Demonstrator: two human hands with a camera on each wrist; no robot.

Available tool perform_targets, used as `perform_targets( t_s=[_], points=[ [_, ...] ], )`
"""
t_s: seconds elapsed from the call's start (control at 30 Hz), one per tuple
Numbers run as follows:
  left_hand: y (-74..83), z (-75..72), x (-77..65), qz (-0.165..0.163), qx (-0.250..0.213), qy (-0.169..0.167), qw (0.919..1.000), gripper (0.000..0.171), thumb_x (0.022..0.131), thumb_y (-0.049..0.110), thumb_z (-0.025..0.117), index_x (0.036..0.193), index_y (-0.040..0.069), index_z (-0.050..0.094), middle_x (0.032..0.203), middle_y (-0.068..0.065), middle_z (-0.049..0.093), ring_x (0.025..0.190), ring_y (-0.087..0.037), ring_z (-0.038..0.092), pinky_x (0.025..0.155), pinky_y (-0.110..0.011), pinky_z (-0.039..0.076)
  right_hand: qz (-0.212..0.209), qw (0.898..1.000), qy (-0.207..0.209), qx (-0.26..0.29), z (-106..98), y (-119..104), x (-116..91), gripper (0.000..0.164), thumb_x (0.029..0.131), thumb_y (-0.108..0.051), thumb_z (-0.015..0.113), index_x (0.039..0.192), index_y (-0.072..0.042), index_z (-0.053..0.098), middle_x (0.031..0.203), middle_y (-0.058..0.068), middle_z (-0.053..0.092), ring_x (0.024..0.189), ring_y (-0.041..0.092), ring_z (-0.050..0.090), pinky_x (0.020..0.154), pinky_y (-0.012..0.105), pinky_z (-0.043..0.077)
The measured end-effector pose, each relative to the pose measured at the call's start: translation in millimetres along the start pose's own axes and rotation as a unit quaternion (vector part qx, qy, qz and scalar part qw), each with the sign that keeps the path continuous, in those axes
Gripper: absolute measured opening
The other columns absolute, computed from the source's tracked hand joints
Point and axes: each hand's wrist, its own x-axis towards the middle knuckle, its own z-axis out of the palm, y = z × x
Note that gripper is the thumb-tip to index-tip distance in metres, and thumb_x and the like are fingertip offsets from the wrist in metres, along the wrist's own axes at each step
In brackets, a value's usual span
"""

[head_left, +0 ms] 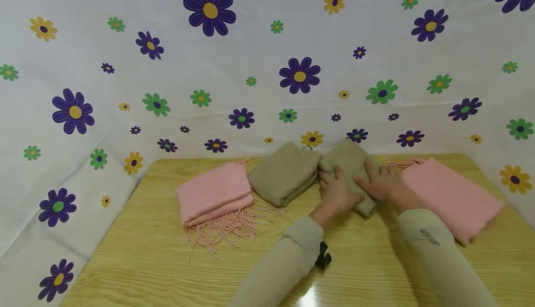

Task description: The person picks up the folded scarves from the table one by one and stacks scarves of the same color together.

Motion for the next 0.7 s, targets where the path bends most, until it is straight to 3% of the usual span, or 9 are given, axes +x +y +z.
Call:
perform_targets(
  t_s=[0.27, 0.3, 0.7],
  points=[
    [-2.4, -4.7, 7.5, -0.004, 0.031, -0.022, 0.9993, 0.104, 0.083, 0.046, 0.076, 0.159, 0.009, 0.016, 0.158, -0.031, 0.009, 0.144, -0.041, 0.022, 0.113, -0.047, 0.031, -0.001, 1.000, 0.003, 0.017, 0, -4, -3, 0.085, 0.103, -0.058, 0.027, 0.155, 0.007, 0.012, 0.144, 0.050, 0.020, 0.133, 0.065, 0.022, 0.106, 0.071, 0.021],
    [-6.1, 0.7, 12.2, 0.002, 0.033, -0.015, 0.9993, 0.105, 0.082, 0.048, 0.076, 0.159, 0.009, 0.015, 0.157, -0.031, 0.009, 0.143, -0.041, 0.022, 0.112, -0.048, 0.032, -0.001, 1.000, 0.005, 0.015, 0, -5, -3, 0.085, 0.103, -0.058, 0.027, 0.155, 0.007, 0.012, 0.143, 0.050, 0.021, 0.133, 0.065, 0.023, 0.106, 0.071, 0.022],
    [-2.5, -7.5, 4.7, 0.000, 0.040, -0.028, 0.9988, 0.104, 0.083, 0.048, 0.076, 0.159, 0.009, 0.015, 0.158, -0.030, 0.010, 0.144, -0.040, 0.020, 0.114, -0.047, 0.030, 0.001, 1.000, 0.013, 0.001, 7, -1, -1, 0.089, 0.101, -0.063, 0.022, 0.155, 0.007, 0.012, 0.142, 0.049, 0.022, 0.131, 0.064, 0.025, 0.103, 0.072, 0.024]
  ],
)
